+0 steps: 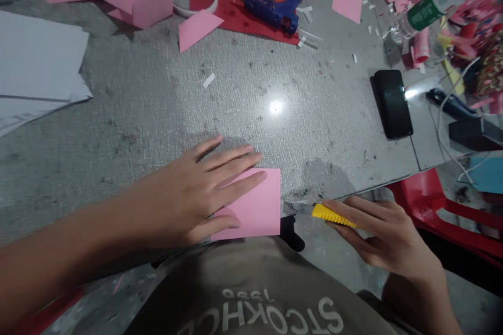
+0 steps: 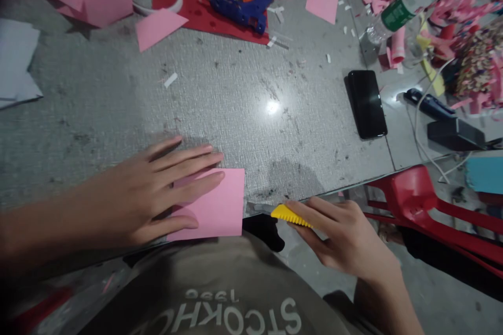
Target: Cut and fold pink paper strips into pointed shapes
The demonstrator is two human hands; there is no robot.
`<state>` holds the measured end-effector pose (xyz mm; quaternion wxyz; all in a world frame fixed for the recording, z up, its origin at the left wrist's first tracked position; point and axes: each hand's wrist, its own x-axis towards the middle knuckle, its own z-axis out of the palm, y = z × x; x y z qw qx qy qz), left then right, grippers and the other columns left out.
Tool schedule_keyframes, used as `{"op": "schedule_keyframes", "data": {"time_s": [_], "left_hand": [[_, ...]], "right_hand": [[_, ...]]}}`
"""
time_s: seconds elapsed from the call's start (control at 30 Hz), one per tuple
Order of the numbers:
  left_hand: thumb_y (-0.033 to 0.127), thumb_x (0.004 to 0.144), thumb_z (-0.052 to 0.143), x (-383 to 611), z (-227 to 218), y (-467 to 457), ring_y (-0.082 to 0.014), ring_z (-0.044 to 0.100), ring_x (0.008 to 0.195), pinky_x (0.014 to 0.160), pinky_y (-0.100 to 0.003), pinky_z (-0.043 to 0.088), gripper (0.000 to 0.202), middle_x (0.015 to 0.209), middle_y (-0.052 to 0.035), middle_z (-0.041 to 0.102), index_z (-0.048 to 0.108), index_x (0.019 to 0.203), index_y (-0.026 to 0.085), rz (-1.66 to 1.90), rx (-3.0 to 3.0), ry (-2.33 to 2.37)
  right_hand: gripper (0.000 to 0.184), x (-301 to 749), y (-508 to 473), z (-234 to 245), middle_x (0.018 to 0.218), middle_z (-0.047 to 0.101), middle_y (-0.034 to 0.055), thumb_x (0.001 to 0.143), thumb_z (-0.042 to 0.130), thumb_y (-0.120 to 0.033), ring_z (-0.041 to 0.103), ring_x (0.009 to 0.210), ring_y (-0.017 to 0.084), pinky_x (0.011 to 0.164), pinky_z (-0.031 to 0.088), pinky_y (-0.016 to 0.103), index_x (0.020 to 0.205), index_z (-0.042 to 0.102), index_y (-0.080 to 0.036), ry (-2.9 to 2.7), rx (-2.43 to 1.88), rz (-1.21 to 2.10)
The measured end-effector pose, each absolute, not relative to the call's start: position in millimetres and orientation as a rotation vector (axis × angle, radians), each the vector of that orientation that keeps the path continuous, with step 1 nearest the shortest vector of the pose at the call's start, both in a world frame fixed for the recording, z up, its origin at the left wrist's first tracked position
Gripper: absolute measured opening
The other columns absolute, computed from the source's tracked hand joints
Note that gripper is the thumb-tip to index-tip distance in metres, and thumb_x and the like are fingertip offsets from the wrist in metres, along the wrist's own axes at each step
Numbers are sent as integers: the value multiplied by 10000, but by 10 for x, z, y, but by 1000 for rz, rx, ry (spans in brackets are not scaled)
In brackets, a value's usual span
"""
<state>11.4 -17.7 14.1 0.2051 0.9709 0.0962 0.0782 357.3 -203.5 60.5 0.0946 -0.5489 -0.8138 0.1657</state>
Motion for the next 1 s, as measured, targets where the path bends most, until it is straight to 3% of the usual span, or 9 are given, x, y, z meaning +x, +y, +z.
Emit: {"op": "schedule_keyframes", "data": {"time_s": [0.1,0.17,0.33,0.43,0.6,0.67,0.77,0.87,1.0], "left_hand": [[400,1004,655,96,162,-199,-372,559,1375,1244,-595,352,433,1469,-166,632,673,1391,208,280,2756,306],[281,989,602,82,167,-223,-336,624,1194,1141,-574,438,339,1300,-143,686,716,1302,219,315,2811,293],[45,906,434,84,175,-239,-198,645,923,1016,-444,499,534,1041,-18,705,730,1271,299,249,2846,243],[16,917,499,95,187,-207,-239,666,1031,1010,-452,520,445,1180,-69,738,735,1195,271,267,2828,227],[181,1029,563,89,209,-200,-268,588,1403,1315,-501,303,194,1360,-111,715,720,1143,182,355,2704,170],[326,1046,615,90,213,-215,-308,527,1473,1310,-537,306,265,1460,-147,666,696,1240,165,367,2706,228],[492,1011,670,98,215,-230,-397,546,1424,1215,-613,395,474,1490,-208,629,677,1342,153,359,2744,383],[454,984,706,104,230,-227,-431,568,1386,1193,-669,391,501,1488,-212,619,681,1395,170,331,2694,419],[296,998,654,96,266,-207,-388,416,1565,1299,-715,213,465,1665,-136,485,651,1463,283,212,2605,307]], "right_hand": [[311,3607,-2063,594,973,774,36,1037,690,-222,642,618,109,526,412,281,1347,694,-193,-2354,-1671,476],[319,3612,-2079,562,939,770,28,1025,708,-233,643,605,111,517,413,274,1343,704,-200,-2317,-1682,434],[301,3569,-2086,485,910,778,28,998,736,-226,706,650,135,525,446,262,1299,730,-221,-2225,-1656,335],[269,3538,-2072,469,910,785,33,1002,734,-234,728,671,144,538,458,272,1271,736,-219,-2189,-1647,318],[274,3465,-2007,451,891,784,33,1007,736,-248,707,623,133,517,416,280,1279,733,-220,-2216,-1631,317],[278,3433,-1971,445,893,786,32,1009,729,-239,696,611,129,516,439,268,1287,731,-224,-2211,-1598,341],[298,3422,-1934,440,891,783,29,994,743,-229,676,591,125,505,473,254,1292,733,-224,-2192,-1530,392],[365,3461,-1936,452,928,789,36,951,790,-236,711,642,150,519,507,272,1313,742,-236,-2150,-1510,436],[447,3484,-1942,515,930,788,36,913,809,-219,717,665,192,526,529,326,1353,750,-273,-2085,-1495,407]]}}
